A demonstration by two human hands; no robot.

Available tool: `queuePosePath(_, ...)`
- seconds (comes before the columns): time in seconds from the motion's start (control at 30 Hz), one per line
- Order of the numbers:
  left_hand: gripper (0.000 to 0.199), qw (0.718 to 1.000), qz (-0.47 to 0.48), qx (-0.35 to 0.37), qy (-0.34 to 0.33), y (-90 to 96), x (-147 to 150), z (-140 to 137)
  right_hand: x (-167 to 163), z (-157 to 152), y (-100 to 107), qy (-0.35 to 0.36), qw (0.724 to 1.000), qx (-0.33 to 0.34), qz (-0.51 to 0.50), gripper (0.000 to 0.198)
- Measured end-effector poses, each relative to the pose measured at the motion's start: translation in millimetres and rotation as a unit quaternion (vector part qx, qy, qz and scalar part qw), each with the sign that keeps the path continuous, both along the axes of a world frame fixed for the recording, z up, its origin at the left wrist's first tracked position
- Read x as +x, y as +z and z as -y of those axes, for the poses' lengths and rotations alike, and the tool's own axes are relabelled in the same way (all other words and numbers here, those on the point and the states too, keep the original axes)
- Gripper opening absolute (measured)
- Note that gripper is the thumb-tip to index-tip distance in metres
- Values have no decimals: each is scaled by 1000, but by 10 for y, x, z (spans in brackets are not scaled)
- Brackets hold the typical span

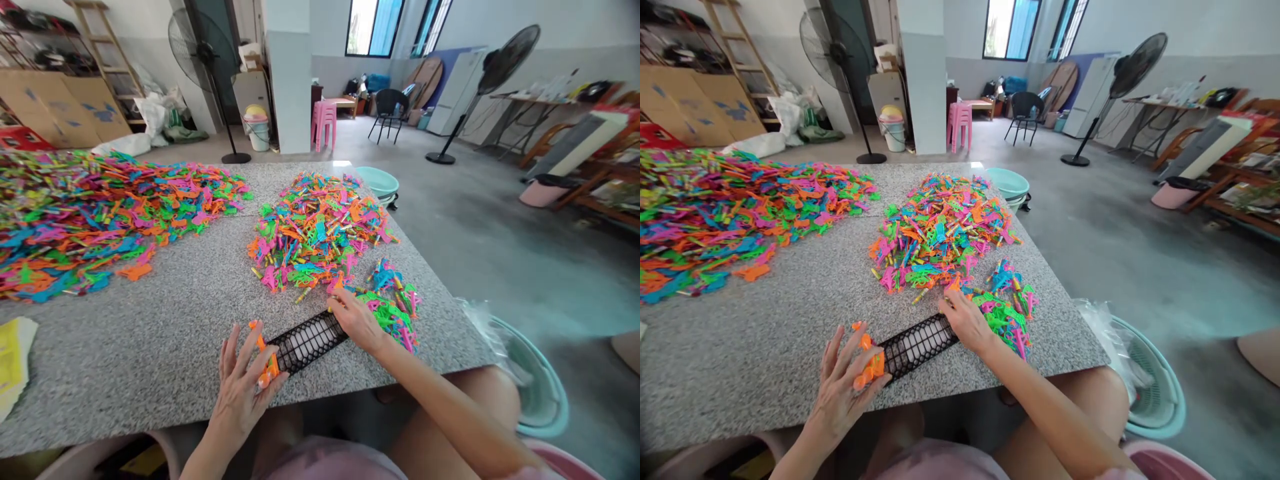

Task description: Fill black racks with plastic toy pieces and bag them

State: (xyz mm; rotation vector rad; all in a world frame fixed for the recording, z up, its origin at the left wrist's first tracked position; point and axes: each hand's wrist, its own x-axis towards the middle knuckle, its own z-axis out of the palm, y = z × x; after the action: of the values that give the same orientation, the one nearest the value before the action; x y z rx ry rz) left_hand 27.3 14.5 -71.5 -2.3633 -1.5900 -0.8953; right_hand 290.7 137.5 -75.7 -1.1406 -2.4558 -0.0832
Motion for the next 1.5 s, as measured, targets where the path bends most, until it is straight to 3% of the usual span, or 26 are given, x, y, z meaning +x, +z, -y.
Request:
queuePosePath(0.07,28,1000,2,-8,-3,8,-23,-10,199,158,-41,-64,994,7,-84,17)
queuePosePath(0.13,28,1000,1,-12,-9,21,-60,-21,356,262,-62,-176,979,-10,-105,12)
queuePosePath(0.2,28,1000,-6,-21,-16,42,-103,-26,461,315,-51,-264,962,-41,-58,10)
queuePosePath(0.27,28,999,-14,-33,-23,69,-138,-23,521,336,1,-292,954,-61,15,12)
queuePosePath(0.37,30,998,-21,-56,-29,112,-157,-2,531,340,119,-267,960,-59,62,18)
queuePosePath(0.43,31,997,-21,-67,-30,132,-150,10,442,336,167,-241,968,-68,7,20)
queuePosePath(0.5,31,997,-18,-70,-29,140,-138,14,225,343,155,-192,969,-125,-96,18)
queuePosePath(0.57,31,997,-19,-70,-27,141,-132,13,-123,364,87,-114,945,-235,-198,14)
queuePosePath(0.63,30,996,-27,-75,-27,142,-135,9,-532,382,-7,-34,901,-347,-260,12)
queuePosePath(0.7,31,996,-34,-81,-33,146,-144,4,-888,373,-91,12,877,-392,-276,12)
queuePosePath(0.83,32,995,-35,-88,-39,155,-150,2,-1208,290,-124,66,906,-375,-184,13)
queuePosePath(0.93,32,996,-34,-77,-43,153,-152,-3,-1239,219,-29,69,931,-349,-83,16)
queuePosePath(1.07,33,995,-56,-46,-70,157,-187,-27,-1239,181,75,94,943,-319,0,24)
queuePosePath(1.4,34,989,-24,5,-144,157,-258,-118,-1316,263,59,113,952,-283,35,29)
queuePosePath(1.5,32,987,-25,2,-156,178,-254,-138,-1129,337,63,141,954,-264,-15,29)
